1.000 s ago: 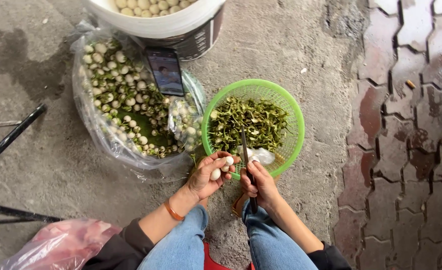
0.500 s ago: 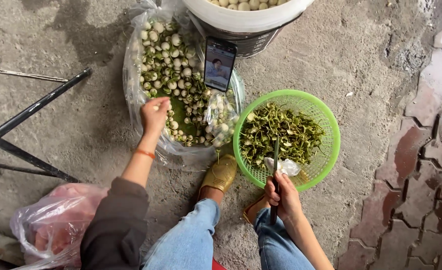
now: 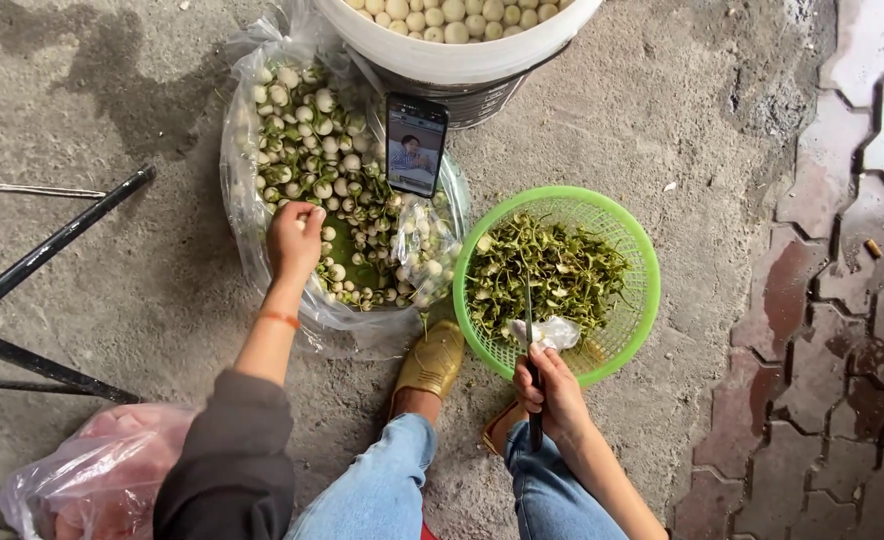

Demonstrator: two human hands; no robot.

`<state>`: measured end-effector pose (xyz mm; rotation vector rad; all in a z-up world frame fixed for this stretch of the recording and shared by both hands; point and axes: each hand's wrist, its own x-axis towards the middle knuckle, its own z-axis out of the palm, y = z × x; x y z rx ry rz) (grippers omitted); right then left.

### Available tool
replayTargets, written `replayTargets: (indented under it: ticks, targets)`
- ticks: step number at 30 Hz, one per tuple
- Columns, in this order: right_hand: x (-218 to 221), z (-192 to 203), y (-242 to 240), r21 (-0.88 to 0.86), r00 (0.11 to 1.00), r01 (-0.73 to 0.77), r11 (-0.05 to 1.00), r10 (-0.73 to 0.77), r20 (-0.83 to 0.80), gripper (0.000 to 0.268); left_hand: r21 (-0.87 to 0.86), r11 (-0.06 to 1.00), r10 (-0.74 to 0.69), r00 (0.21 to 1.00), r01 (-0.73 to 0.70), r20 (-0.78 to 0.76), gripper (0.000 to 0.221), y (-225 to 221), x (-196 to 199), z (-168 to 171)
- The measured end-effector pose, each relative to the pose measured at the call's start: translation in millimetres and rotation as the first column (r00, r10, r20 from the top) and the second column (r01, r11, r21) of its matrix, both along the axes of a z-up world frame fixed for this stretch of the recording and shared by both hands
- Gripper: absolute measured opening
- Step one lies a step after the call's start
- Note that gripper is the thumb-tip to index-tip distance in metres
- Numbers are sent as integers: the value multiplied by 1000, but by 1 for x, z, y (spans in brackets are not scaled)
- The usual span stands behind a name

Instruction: The person is removing stems from small eggplants using a knife and sorting them into a bucket.

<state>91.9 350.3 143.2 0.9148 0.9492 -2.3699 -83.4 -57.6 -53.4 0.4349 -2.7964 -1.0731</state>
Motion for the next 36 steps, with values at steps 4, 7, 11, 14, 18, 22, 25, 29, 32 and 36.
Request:
replayTargets:
  ticks: [4,7,11,14,18,22,25,29,32,36]
  targets:
    - [4,-2,-1,42,1000,-27,999,28,-11,24,936,261,134,969,-236,207,22,62,40,122]
    - [6,5,-1,155,975,-182,971,199,-102,34,935,-228,-61,963,-270,263,24,93,68,116]
    - [24,-25,10,236,910,-324,916,370,-188,31,888,-278,-337,902,-368,268,20,164,93,154]
    - [7,-4,3,343,824,-334,878,449,-346,36,860,-302,-382,879,-411,286,26,210,126,134]
    - [18,-17,8,503,726,-276,819,520,-449,35,851,-188,-366,839,-491,403,31,235,154,130]
    - [1,21,5,556,719,-214,803,515,-467,28,856,-143,-337,838,-496,429,27,246,146,171]
    - [9,3,15,550,747,-164,819,467,-473,18,830,-139,-349,811,-540,469,27,246,160,140]
    - [29,-37,20,580,723,-81,811,448,-526,3,840,-107,-337,815,-531,472,26,252,170,131]
    - [30,-37,18,431,753,-71,900,331,-568,5,874,-50,-342,831,-483,439,27,252,168,136]
    - [46,-68,15,193,838,-79,978,170,-519,32,898,-23,-349,845,-439,405,28,252,161,154]
